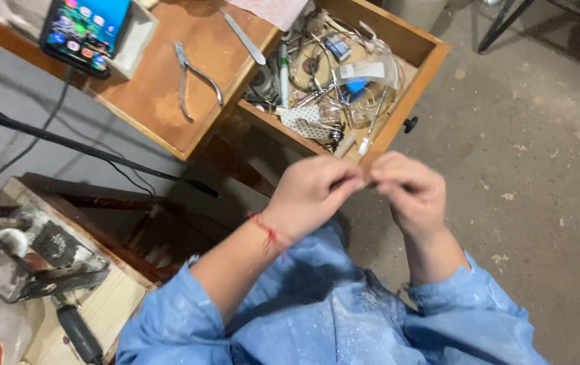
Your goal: The person uses a rotary tool to polish a set of dentures held in their left hand. They switch the tool's burr bit and continue polishing the dentures on their lap.
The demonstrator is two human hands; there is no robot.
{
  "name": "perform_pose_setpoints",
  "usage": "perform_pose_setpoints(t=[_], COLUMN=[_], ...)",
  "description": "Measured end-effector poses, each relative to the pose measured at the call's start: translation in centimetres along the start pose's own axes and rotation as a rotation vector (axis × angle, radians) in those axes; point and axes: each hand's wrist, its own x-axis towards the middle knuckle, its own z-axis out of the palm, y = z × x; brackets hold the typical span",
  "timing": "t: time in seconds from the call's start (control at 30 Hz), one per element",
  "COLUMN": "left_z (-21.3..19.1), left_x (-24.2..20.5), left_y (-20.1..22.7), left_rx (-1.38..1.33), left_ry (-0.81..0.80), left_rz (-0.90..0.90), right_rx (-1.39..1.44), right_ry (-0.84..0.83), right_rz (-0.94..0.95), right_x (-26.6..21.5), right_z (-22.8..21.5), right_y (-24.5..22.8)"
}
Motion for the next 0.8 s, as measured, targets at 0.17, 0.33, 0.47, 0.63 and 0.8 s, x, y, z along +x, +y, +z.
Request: perform_pose_setpoints(t=[0.17,0.33,0.47,0.63,0.8], left_z=[0.9,2.8,3.7,1.9,-1.9], left_x=[5.8,8.6,9.9,9.3,7.2], left_y=[-3.3,-5.8,-4.3,-3.3,-2.2], left_rx=[0.096,0.658,0.774,0.734,0.300], left_ry=[-0.112,-0.295,-0.382,-0.320,-0.076], left_rz=[-0.060,-0.323,-0.511,-0.488,-0.364], right_rx=[-0.226,-0.075,0.006,0.030,-0.012], right_ry=[0.058,0.264,0.290,0.267,0.111], right_rz=[-0.040,0.159,0.224,0.228,0.099], right_x=[5.1,6.4,6.3,6.1,5.5], right_z=[-1.5,-1.0,-1.2,-1.6,-1.1], right_y=[0.3,1.6,1.9,1.7,0.0])
